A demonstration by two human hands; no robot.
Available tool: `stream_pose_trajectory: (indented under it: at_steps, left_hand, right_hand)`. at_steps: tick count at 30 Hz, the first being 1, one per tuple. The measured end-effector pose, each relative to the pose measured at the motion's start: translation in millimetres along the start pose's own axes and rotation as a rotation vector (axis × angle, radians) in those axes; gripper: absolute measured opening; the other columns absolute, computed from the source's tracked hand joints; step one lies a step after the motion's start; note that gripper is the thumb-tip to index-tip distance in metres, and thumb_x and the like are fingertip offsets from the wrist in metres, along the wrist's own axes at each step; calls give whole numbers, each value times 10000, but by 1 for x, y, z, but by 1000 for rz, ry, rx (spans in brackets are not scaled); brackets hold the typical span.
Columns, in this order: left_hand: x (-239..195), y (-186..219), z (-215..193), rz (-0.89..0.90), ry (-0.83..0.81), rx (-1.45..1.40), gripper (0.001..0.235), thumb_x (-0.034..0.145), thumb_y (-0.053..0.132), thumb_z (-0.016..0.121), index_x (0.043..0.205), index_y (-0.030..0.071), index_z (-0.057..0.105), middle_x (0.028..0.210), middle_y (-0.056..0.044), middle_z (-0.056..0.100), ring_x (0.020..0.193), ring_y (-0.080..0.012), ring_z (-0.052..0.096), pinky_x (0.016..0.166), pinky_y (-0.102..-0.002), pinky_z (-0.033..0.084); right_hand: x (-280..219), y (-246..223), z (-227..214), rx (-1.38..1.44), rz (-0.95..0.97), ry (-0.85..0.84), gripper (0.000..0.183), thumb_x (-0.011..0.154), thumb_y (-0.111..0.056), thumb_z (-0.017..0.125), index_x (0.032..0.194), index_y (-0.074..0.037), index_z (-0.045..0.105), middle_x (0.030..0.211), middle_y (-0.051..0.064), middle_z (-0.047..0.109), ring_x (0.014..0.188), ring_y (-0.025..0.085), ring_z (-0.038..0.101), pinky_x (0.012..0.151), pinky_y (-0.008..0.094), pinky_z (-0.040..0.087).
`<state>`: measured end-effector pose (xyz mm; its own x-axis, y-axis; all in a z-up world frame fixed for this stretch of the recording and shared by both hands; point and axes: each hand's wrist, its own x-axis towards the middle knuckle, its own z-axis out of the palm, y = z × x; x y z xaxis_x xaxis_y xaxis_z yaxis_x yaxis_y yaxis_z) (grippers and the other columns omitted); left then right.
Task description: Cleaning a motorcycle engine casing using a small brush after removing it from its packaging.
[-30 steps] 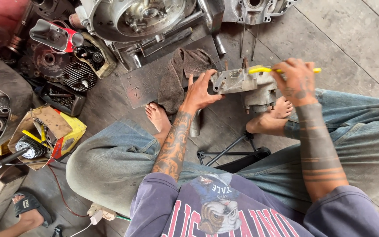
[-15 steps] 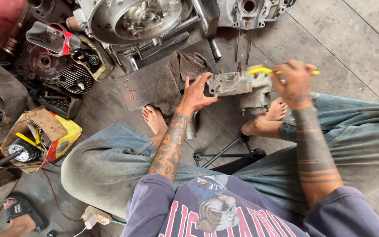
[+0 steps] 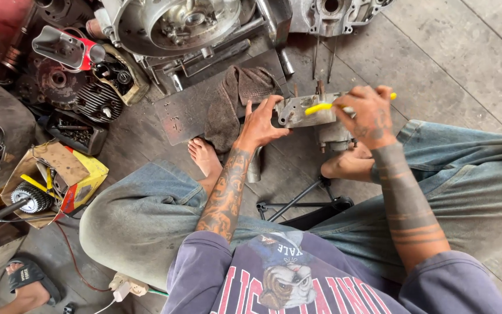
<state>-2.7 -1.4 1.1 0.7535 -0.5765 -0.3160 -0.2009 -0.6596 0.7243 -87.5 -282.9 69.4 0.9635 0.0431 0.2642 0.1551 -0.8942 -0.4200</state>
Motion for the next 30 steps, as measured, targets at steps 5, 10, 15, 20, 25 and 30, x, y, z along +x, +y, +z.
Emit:
stream_pose_trajectory:
  at_steps: [5,10,15,20,25,30]
  left_hand:
    - [2,-1,2,1,17,17,868,663,405,867,1392,283,411,1340,-65,623,1303,-308,613,1264,-642,107]
    - [-2,4,-4,0,-4,-2,856,664,397,858,1390,275,420,1335,-74,629,1298,-325,616,1265,-643,102]
    - [-2,4,-4,-2,-2,-17,847,666,386,852,1387,282,419,1339,-67,625,1295,-332,618,1267,-639,98]
    - [-1,2,-4,3,5,-14,848,666,404,851,1387,293,420,1350,-57,621,1298,-316,622,1264,-644,100]
    - [0,0,0,-12,6,-15,843,663,448,843,1380,301,424,1328,-50,632,1278,-313,637,1269,-637,104]
    - [0,2,-1,-16,-12,1,852,666,453,852,1385,308,418,1344,-45,629,1294,-302,630,1270,-634,100]
  right_hand:
    - [-28,93,-14,-419,277,92,72,1048,-379,808,1050,-326,761,880,-31,621,825,194,677,864,364,383]
    - [-14,-23,-30,73,347,-114,154,1087,-225,654,1189,-150,741,910,150,716,898,396,708,769,488,534]
    - [-13,-80,16,70,325,-216,351,1034,-197,552,1384,-176,579,1016,219,660,906,484,676,746,593,559]
    - [-9,-93,49,2,466,-310,497,973,-100,497,1467,-151,485,1021,186,574,843,548,657,758,649,567]
    - [-17,-84,51,-38,377,-250,461,970,-109,530,1419,-205,574,973,143,567,823,498,664,728,612,577]
    - [-15,-99,58,97,605,-249,433,1020,-180,492,1451,-193,535,1071,171,592,921,496,655,804,616,524]
